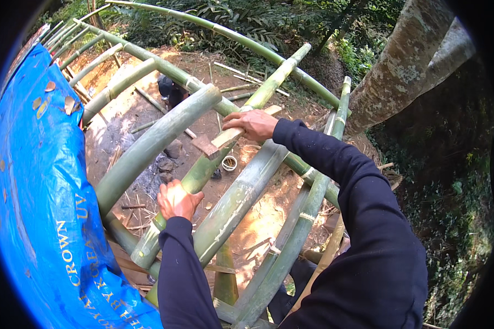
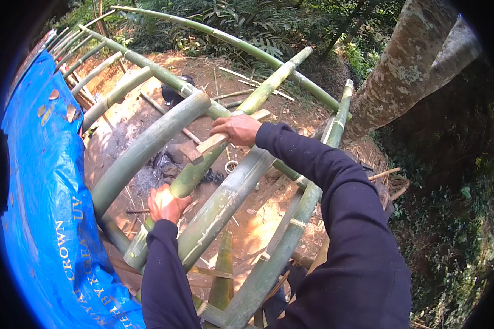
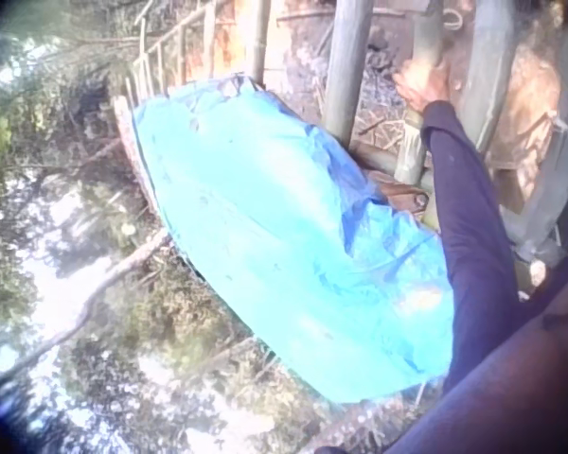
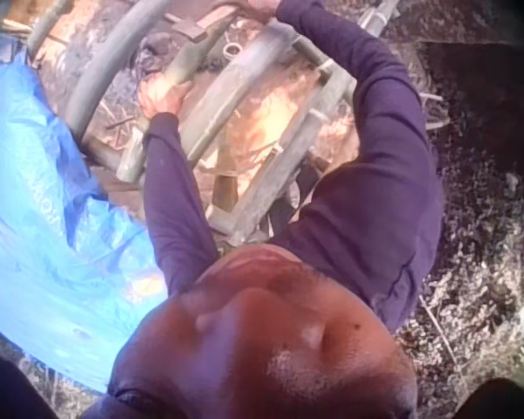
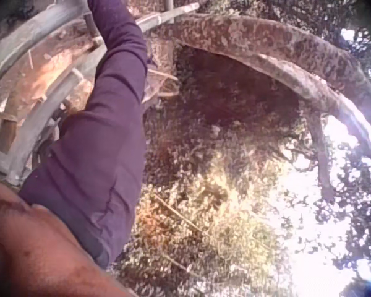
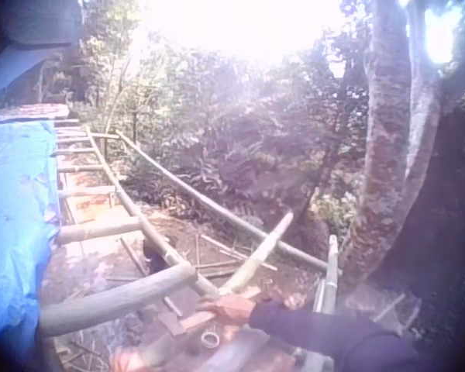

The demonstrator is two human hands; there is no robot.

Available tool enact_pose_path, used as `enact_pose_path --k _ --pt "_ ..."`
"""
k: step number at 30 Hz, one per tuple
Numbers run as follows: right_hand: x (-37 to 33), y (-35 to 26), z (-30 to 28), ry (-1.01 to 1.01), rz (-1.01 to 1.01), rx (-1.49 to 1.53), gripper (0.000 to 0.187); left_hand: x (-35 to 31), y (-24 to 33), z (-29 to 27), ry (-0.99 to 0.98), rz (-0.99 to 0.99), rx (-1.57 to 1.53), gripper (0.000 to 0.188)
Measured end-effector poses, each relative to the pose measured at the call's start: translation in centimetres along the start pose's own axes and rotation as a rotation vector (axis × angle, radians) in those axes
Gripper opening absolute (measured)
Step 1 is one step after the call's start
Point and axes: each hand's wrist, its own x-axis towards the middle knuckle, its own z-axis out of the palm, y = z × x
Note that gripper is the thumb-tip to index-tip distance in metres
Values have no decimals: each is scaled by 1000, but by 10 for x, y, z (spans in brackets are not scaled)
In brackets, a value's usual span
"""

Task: The person uses a small axe to shape and fit bamboo poles into a larger bamboo framework. They repeatedly strike the ends of the poles to create notches and secure connections between the vertical and horizontal members of the structure. The task involves precise manual manipulation of the bamboo pieces to ensure a snug fit.

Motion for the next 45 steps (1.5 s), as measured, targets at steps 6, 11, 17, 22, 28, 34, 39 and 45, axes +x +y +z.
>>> enact_pose_path --k 6,11,17,22,28,34,39,45 --pt "26 7 36 -221 23 48 59 -2 -7 -3 65 16 25 58" --pt "27 33 60 -234 -26 242 49 0 -3 -4 25 21 8 59" --pt "33 33 58 -226 52 287 48 3 -6 -3 73 43 0 56" --pt "28 36 63 -146 51 322 47 3 -1 -9 48 23 -9 57" --pt "31 31 60 -153 99 334 46 4 -7 -5 51 37 -12 57" --pt "31 31 63 -150 96 339 45 6 -8 -8 -9 25 6 60" --pt "29 30 64 -136 95 334 45 5 -7 -11 -5 13 8 60" --pt "23 36 67 -134 114 362 47 4 0 -8 -21 7 -5 57"
